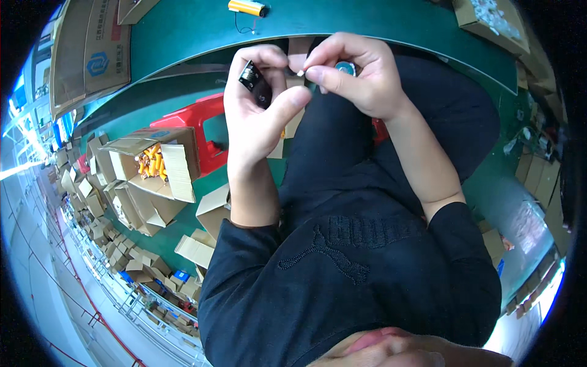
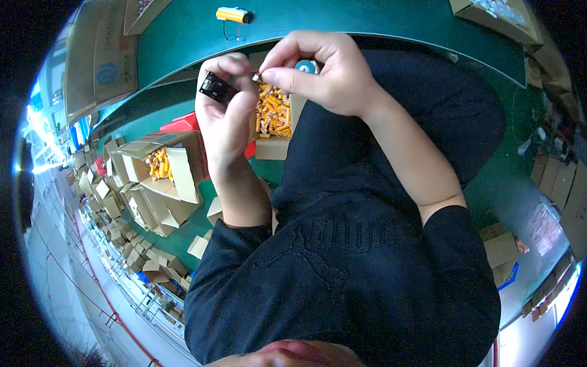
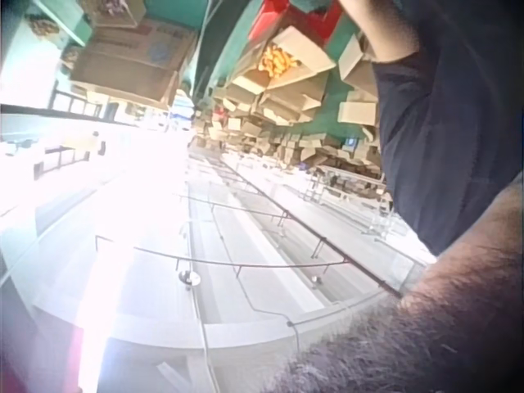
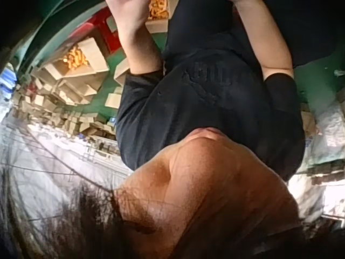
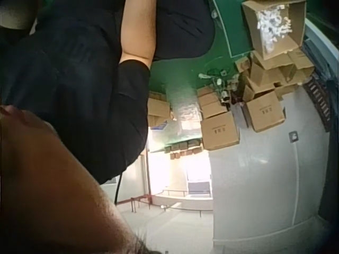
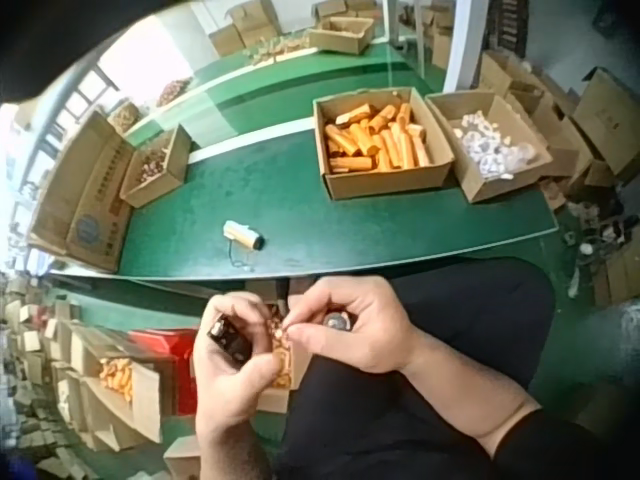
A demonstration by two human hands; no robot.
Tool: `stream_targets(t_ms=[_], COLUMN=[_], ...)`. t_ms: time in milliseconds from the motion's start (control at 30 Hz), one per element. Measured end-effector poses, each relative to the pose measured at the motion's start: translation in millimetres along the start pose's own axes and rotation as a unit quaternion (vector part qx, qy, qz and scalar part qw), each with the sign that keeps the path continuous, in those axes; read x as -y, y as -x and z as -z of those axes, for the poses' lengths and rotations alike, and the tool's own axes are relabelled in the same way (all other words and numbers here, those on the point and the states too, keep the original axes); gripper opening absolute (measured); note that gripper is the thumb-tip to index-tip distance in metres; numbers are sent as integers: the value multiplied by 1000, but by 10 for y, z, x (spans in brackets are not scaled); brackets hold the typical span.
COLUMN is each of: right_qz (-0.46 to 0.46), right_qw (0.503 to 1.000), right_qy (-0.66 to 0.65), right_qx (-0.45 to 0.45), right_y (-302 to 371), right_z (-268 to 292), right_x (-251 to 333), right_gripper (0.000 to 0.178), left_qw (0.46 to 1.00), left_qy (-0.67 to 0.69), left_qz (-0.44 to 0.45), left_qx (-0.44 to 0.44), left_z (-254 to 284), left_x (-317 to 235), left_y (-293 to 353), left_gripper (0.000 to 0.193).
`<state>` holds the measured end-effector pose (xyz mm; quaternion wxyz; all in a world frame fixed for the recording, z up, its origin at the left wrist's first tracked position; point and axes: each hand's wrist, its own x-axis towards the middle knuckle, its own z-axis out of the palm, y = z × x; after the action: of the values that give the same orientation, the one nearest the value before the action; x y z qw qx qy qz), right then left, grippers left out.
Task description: Assembling small electronic components by inserting batteries into plastic housings.
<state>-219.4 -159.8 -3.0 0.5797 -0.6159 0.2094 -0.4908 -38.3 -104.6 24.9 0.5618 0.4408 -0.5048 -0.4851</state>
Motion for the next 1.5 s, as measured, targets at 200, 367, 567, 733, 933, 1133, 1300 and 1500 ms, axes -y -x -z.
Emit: stream_targets(t_ms=[200, 367, 567, 733, 933, 1133, 1300, 1500], right_qz=[-56, -97, -126, -105, -141, -233, -235, -242], right_qw=[984, 959, 941, 945, 927, 926, 929, 929], right_qy=[-169, -265, -315, -309, -347, -298, -285, -278], right_qx=[-14, -13, -13, -11, -20, 4, 23, 44], right_y=[9, 16, 27, 36, 53, 46, 56, 70], right_z=[17, 45, 56, 15, 16, 15, -47, -14], right_x=[-5, 44, 35, 29, 33, 96, 103, 89], right_gripper=[7, 5, 5, 6, 11, 8, 11, 9], left_qw=[981, 950, 966, 984, 967, 957, 958, 957], left_qy=[-148, -250, -174, -108, -176, -203, -206, -207], left_qz=[-123, -188, -193, -135, -182, -206, -199, -201], left_qx=[27, 16, -5, -38, -33, -1, -15, 7], left_z=[-89, -167, -173, -219, -174, -24, -15, -2], left_x=[85, 131, 138, 153, 198, 226, 217, 218], left_y=[6, -22, 16, 106, 73, 61, 82, 103], left_gripper=[60, 67, 56, 49, 47, 44, 44, 45])
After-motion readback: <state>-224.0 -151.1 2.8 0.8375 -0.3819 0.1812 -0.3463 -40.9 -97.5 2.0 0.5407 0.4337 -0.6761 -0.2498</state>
